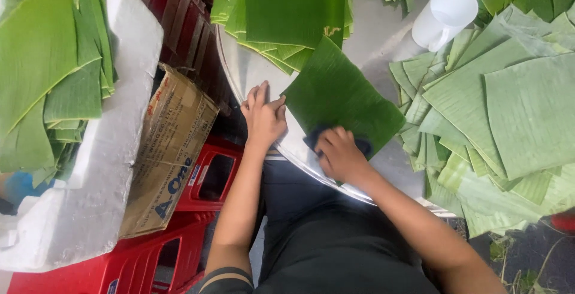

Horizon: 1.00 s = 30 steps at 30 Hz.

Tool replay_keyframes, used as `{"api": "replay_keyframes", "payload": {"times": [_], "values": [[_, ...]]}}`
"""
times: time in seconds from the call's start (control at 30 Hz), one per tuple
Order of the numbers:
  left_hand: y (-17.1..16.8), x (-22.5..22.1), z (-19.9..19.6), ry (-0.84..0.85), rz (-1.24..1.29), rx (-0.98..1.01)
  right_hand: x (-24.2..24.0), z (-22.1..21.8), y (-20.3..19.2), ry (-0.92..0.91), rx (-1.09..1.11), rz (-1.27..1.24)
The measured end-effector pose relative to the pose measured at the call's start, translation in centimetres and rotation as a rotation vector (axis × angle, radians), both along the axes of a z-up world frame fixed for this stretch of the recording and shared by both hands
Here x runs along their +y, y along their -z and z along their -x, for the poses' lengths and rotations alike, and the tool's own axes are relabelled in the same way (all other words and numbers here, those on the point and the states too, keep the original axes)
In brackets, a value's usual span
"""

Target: Cleaning and wiping individual banana leaves with a cloth before stacking them.

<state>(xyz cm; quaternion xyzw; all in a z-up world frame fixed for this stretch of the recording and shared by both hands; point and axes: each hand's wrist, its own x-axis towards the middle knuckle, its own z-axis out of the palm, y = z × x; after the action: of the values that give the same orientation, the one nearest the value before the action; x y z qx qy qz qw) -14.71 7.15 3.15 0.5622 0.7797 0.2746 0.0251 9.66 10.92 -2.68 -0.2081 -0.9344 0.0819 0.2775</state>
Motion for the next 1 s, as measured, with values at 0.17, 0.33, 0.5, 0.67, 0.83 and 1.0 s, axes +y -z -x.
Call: {"api": "replay_keyframes", "payload": {"times": [0.17,0.33,0.5,0.67,0.83,1.0], "values": [[0.6,0.7,-0.8,-0.084,-0.032,0.009,-4.2,-6.8,-2.6,-0.064,-0.082,0.075],[-0.4,2.3,-2.1,-0.203,0.067,0.007,-5.3,-10.3,-5.5,-0.213,0.148,0.409],[-2.4,3.7,-2.6,-0.217,0.236,-0.179,-5.6,-13.4,-4.2,-0.154,0.391,0.536],[-5.0,3.6,-4.6,-0.123,-0.011,-0.676,-6.0,-16.6,-2.6,-0.052,0.505,0.677],[-10.9,0.5,-10.5,0.236,-0.326,-0.585,-5.1,-19.9,-0.2,-0.016,0.591,0.661],[-17.5,-3.9,-15.8,0.500,-0.594,-0.485,-5.7,-22.4,-2.1,0.064,0.639,0.660]]}}
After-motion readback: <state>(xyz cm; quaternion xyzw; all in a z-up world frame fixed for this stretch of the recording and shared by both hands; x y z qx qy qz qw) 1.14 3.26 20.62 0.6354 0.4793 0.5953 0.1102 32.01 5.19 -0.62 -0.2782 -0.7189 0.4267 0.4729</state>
